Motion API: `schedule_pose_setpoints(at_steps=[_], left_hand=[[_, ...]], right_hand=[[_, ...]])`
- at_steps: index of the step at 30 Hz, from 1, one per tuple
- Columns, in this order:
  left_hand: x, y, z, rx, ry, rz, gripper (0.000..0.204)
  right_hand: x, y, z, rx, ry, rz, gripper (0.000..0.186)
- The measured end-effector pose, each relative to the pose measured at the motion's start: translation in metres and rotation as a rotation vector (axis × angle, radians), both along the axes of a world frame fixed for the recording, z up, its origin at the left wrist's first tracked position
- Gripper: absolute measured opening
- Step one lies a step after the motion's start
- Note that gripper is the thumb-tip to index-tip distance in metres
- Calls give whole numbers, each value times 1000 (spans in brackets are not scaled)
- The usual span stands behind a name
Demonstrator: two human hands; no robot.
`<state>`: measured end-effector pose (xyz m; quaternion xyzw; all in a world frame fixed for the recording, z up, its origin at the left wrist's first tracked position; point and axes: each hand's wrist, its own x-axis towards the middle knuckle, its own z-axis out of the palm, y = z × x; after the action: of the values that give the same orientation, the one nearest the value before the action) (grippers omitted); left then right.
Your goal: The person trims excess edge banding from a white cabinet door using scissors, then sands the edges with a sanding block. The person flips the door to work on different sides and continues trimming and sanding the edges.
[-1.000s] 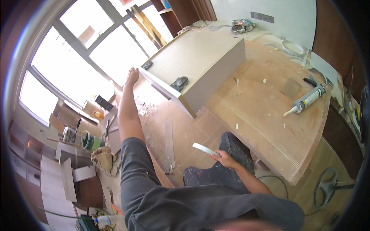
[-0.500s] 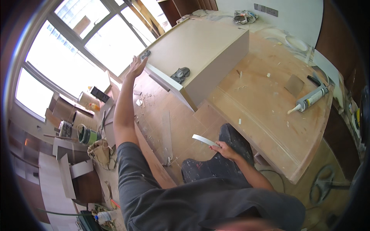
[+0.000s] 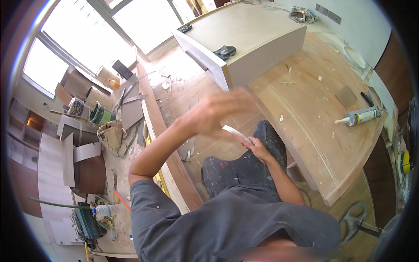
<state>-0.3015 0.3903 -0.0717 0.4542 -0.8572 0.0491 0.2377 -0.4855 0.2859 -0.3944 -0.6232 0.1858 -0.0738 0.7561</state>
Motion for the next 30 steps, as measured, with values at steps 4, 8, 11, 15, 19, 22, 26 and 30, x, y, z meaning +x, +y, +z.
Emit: schedule_pose_setpoints(at_steps=[4,8,11,15,19,22,26,30], left_hand=[[75,-56,-8,-450,708,656,80],[38,-101,-88,-525,948,742,99],[-28,-111,-137,-532,881,742,102],[-49,-56,-219,-148,947,813,90],[-21,-48,-197,-368,1046,893,73],[6,-56,-159,-543,938,902,64],[43,-38,-173,-284,955,1015,61],[44,6,-199,289,1658,832,57]], right_hand=[[2,3,0,-78,-5,12,36],[10,18,1,-166,40,23,36],[2,11,-13,-177,-7,-66,38],[6,17,-17,-301,-52,-119,36],[3,18,-3,-201,-20,-20,30],[-4,16,3,-87,9,-14,26],[-7,18,33,21,-186,-85,25],[-17,16,81,-279,-301,-83,25]])
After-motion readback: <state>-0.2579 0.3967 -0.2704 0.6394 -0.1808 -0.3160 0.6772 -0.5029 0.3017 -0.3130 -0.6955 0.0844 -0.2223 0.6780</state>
